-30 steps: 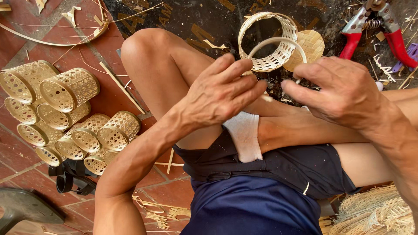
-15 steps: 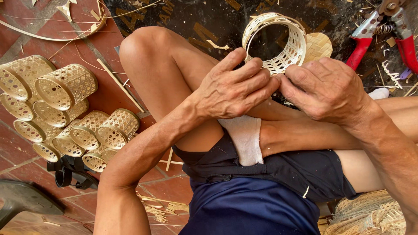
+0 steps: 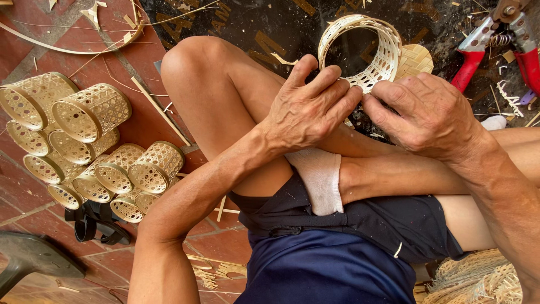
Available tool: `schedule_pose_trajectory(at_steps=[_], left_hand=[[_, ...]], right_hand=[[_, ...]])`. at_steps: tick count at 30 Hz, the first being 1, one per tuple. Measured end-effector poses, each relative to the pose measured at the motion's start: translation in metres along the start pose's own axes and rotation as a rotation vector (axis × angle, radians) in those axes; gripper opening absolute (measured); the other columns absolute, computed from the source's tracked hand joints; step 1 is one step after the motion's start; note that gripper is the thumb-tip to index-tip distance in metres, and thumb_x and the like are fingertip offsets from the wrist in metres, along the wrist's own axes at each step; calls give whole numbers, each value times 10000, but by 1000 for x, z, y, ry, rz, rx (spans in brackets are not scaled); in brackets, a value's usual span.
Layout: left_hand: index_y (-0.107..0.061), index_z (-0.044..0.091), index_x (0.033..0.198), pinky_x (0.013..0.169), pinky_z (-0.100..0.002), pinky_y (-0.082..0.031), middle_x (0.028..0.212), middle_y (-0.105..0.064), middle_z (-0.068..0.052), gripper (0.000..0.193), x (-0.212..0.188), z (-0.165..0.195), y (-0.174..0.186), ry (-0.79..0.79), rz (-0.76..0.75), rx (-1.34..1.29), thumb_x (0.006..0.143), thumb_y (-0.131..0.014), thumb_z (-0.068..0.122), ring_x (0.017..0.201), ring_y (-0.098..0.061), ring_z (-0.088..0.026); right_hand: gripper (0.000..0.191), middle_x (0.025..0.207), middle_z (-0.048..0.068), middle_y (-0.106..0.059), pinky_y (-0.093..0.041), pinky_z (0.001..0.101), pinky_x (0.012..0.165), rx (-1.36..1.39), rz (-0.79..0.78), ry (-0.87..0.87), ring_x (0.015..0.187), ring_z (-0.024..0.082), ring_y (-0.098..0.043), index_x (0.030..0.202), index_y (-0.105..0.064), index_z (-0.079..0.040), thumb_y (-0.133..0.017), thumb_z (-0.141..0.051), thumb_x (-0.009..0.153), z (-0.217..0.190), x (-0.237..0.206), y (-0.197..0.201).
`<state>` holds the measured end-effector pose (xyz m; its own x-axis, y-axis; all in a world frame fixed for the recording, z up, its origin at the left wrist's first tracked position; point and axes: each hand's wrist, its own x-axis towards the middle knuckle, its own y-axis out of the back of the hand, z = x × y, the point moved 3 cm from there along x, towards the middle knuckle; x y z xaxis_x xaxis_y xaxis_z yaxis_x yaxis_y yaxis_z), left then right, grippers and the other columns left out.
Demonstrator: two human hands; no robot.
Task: The person sits on the floor assembling woven bamboo basket bodies. They press a woven cylindrical shell onto a bamboo rim ring, fit a round woven base disc into the bottom, bend thin bamboo strips around the rim to secure it, and set finished baskets with a stack of completed ones beside them.
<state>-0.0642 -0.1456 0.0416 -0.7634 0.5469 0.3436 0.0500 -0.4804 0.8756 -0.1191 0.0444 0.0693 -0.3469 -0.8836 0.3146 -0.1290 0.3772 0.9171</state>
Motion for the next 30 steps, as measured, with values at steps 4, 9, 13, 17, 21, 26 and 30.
schedule_pose_trajectory(at_steps=[4, 9, 13, 17, 21, 26, 30], left_hand=[[-647, 17, 1226, 932, -428, -432, 1074, -641, -75, 320, 2, 3, -1, 87, 29, -29, 939, -679, 157, 1101, -555, -244], [-656, -5, 1205, 858, -396, -424, 1051, -641, -79, 341, 9, 7, 1, 99, 23, -43, 918, -698, 173, 1031, -553, -232], [-660, -27, 1206, 872, -403, -426, 1033, -633, -82, 350, 14, 12, 0, 109, 14, -23, 898, -686, 136, 1025, -546, -231], [-674, -2, 1138, 890, -427, -423, 1007, -654, -109, 272, 18, 15, -4, 152, 3, 59, 922, -686, 163, 1058, -565, -258], [-717, 44, 1112, 860, -413, -405, 943, -670, -47, 168, 23, 8, -8, 342, -123, -73, 966, -656, 102, 984, -561, -216], [-713, 71, 1049, 851, -412, -423, 896, -654, -39, 128, 24, -2, -2, 339, -206, -213, 937, -668, 112, 970, -573, -241], [-694, 73, 1090, 850, -408, -427, 955, -640, -41, 134, 19, -3, 5, 268, -180, -246, 967, -678, 123, 982, -569, -242]], right_hand=[[186, 952, 40, -604, -503, 324, 661, 10, -9, -17, 748, 185, -609, 979, -726, -45, -730, -43, 794, -1, 2, 2], [174, 950, 40, -615, -492, 315, 651, -23, -19, 1, 728, 174, -598, 964, -735, -43, -728, -59, 791, 0, 3, 3], [104, 946, 52, -625, -493, 319, 656, -5, -14, 15, 735, 181, -610, 922, -722, -41, -732, -64, 821, 0, 2, 3], [137, 949, 51, -643, -513, 308, 677, 6, 16, 25, 742, 175, -622, 928, -734, -32, -716, -75, 800, 1, 0, 5], [152, 955, 45, -647, -515, 298, 682, 3, 26, 32, 773, 170, -642, 934, -737, -37, -719, -67, 786, 2, -2, 4], [188, 998, 57, -649, -517, 331, 707, 54, -11, 19, 808, 194, -645, 998, -745, -29, -733, -69, 815, 5, -8, 2], [195, 963, 57, -644, -526, 314, 685, 42, 27, 15, 789, 188, -655, 942, -724, -34, -711, -87, 755, 5, -10, 3]])
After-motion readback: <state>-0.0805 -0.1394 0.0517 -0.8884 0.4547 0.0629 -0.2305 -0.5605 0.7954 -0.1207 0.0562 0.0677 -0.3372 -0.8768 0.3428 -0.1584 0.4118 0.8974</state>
